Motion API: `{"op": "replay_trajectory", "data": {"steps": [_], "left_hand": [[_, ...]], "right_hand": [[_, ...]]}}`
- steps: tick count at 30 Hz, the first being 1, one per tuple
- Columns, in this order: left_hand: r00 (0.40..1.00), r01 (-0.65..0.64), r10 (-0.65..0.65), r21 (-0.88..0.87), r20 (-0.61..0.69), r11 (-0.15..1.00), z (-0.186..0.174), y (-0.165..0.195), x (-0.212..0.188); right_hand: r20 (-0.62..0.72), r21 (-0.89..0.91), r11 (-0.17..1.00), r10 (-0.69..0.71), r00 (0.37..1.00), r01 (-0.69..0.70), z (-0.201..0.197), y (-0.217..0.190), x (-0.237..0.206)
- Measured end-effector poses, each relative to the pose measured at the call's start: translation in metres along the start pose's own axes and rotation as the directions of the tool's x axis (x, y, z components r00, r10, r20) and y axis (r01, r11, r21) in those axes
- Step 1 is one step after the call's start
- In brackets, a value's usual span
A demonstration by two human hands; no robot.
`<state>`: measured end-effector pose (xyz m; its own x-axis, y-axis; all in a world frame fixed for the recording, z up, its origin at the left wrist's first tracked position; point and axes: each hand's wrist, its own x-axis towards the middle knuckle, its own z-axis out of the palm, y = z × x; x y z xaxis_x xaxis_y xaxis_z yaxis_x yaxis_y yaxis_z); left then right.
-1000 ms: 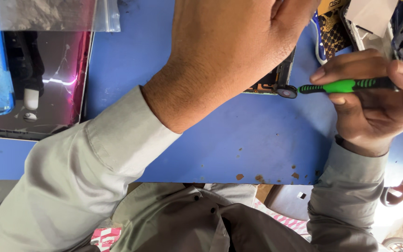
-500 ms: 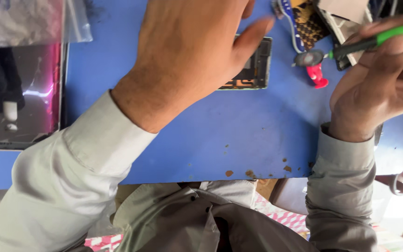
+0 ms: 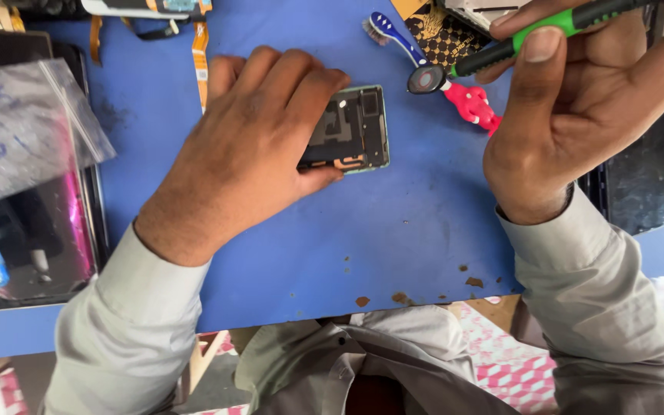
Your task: The person uses a green-handled precision screwdriver to scrape adhesive residue from the interior frame of a disassembled smartphone. After scraping, the person uses a toothbrush to brush away debris from the frame.
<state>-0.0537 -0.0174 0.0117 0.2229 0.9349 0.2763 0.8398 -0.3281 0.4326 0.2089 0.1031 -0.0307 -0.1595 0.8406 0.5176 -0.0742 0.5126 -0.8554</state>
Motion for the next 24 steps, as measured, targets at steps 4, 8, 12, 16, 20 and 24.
{"op": "replay_trajectory", "data": {"steps": [4, 8, 12, 16, 20, 24], "left_hand": [[1.000, -0.002, 0.002, -0.011, 0.025, 1.000, 0.000, 0.007, 0.008], [0.998, 0.006, -0.006, -0.002, 0.055, 1.000, -0.003, 0.014, 0.011], [0.998, 0.012, -0.014, 0.034, 0.057, 0.999, -0.005, 0.021, 0.014], [0.998, -0.033, 0.028, 0.105, 0.048, 0.994, -0.008, 0.023, 0.013], [0.998, -0.057, 0.054, 0.120, 0.033, 0.991, -0.010, 0.023, 0.012], [0.997, -0.074, 0.071, 0.146, 0.026, 0.986, -0.011, 0.021, 0.009]], "right_hand": [[0.003, -0.008, 1.000, -0.001, 1.000, 0.001, 0.000, 0.002, -0.001], [0.020, -0.024, 1.000, 0.000, 1.000, 0.001, -0.001, 0.001, -0.003], [0.040, -0.045, 0.999, -0.003, 0.999, 0.005, -0.001, 0.001, -0.004], [0.058, -0.059, 0.998, -0.007, 0.998, 0.010, 0.000, 0.000, -0.006], [0.074, -0.074, 0.997, -0.008, 0.997, 0.014, 0.001, -0.002, -0.007], [0.082, -0.078, 0.997, -0.012, 0.997, 0.019, 0.002, -0.003, -0.006]]}}
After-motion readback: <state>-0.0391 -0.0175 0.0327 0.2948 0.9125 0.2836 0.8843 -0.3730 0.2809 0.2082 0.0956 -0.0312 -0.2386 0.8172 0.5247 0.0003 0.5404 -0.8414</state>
